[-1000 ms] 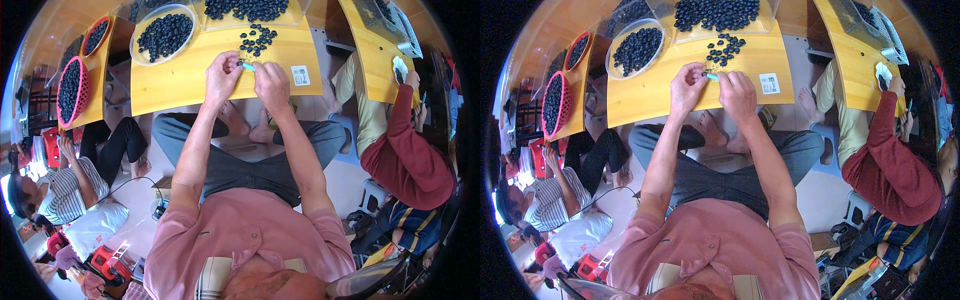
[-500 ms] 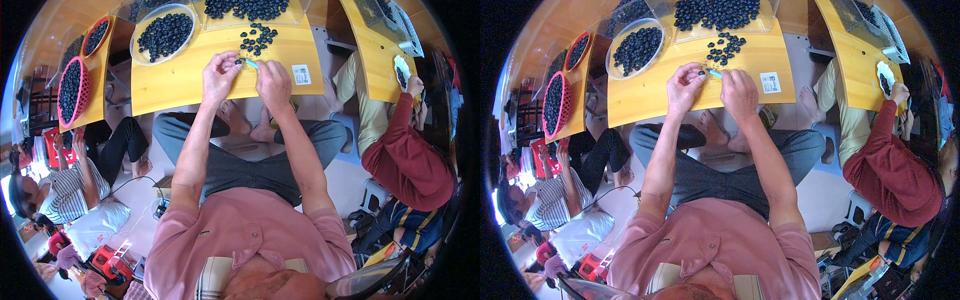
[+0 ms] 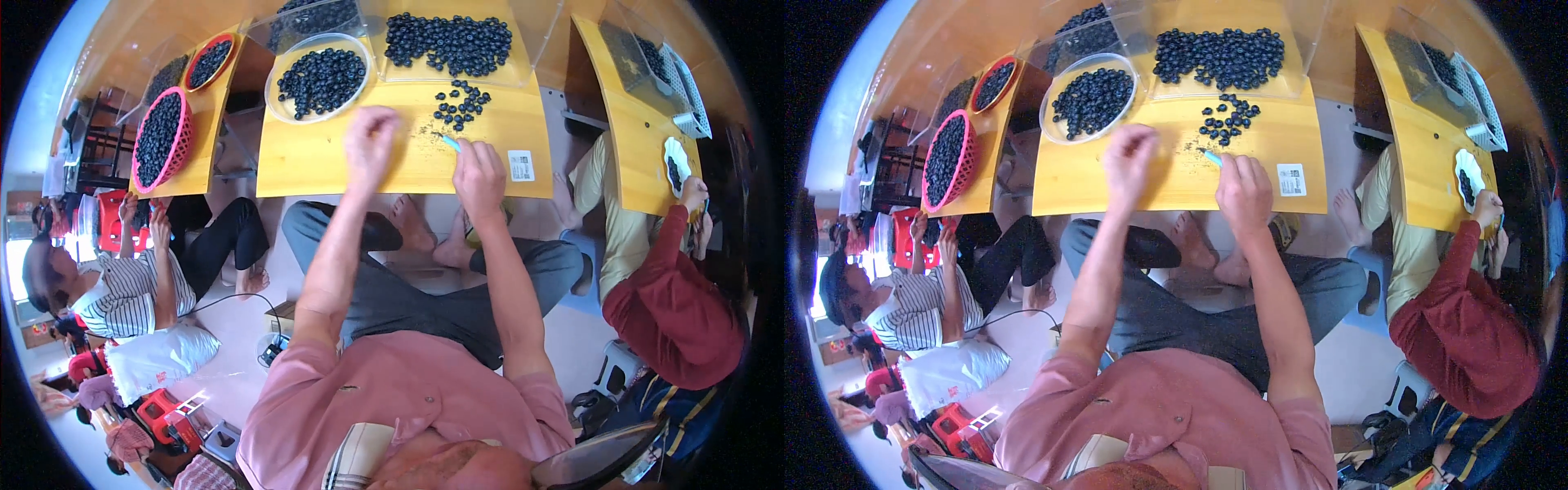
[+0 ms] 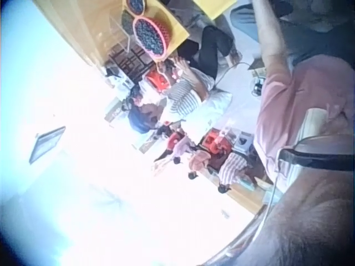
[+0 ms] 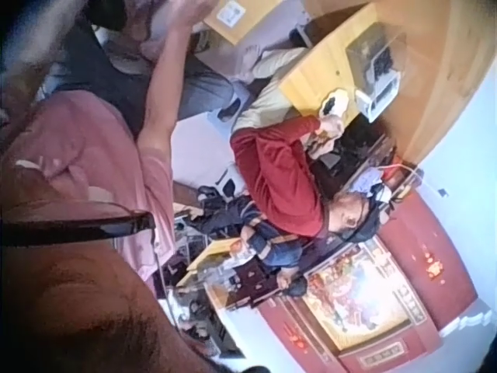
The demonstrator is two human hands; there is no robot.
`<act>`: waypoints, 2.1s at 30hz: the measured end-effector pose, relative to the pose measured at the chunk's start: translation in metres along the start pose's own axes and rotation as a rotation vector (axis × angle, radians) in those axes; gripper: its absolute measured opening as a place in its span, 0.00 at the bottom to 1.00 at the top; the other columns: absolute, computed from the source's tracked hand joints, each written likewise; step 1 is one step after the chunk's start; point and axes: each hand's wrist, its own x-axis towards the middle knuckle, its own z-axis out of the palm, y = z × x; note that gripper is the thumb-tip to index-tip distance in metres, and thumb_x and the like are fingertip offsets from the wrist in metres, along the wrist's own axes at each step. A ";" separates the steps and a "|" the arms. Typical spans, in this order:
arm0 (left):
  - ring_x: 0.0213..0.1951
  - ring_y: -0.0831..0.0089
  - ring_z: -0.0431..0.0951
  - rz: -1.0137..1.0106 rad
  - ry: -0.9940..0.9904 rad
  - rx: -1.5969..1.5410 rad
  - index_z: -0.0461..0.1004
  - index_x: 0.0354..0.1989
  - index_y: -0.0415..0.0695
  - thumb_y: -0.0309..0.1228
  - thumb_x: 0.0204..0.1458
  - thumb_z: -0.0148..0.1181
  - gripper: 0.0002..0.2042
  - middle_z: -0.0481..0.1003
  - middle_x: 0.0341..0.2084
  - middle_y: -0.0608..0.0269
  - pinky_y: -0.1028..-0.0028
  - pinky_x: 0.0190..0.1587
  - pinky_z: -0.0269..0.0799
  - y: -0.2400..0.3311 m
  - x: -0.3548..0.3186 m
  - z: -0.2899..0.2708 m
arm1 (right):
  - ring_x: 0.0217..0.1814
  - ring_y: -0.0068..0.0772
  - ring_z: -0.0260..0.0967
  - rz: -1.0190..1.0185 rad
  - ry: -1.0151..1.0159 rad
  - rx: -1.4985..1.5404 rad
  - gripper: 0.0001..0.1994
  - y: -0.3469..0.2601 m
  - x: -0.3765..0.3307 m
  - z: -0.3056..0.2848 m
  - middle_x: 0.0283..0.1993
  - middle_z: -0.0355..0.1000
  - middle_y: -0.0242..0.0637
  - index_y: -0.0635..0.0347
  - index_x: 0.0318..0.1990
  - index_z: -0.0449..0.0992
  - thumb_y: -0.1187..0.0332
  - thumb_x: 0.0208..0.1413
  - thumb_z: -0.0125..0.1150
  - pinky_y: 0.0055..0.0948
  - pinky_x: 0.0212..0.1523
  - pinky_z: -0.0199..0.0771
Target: The person sorts small black spherical parts on a table, using a scraper to remove debris.
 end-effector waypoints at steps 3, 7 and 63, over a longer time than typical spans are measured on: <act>0.43 0.66 0.83 0.028 0.098 0.165 0.81 0.52 0.41 0.20 0.56 0.68 0.14 0.82 0.45 0.56 0.69 0.49 0.80 0.009 0.053 -0.045 | 0.39 0.42 0.74 0.000 0.004 0.009 0.09 -0.003 0.003 -0.003 0.33 0.71 0.37 0.60 0.42 0.83 0.75 0.54 0.64 0.41 0.41 0.77; 0.43 0.56 0.85 0.363 0.133 0.656 0.82 0.53 0.42 0.23 0.56 0.70 0.16 0.82 0.45 0.50 0.67 0.48 0.82 0.004 0.100 -0.063 | 0.40 0.43 0.75 -0.028 -0.014 0.085 0.09 -0.002 0.005 0.002 0.33 0.71 0.37 0.58 0.41 0.83 0.75 0.50 0.68 0.43 0.41 0.77; 0.35 0.81 0.80 -0.262 -0.181 -0.175 0.83 0.52 0.37 0.17 0.54 0.71 0.16 0.82 0.38 0.62 0.79 0.42 0.80 0.019 -0.023 0.040 | 0.36 0.39 0.72 -0.092 -0.001 0.032 0.07 -0.002 0.005 0.000 0.31 0.68 0.35 0.57 0.41 0.82 0.72 0.55 0.66 0.40 0.39 0.74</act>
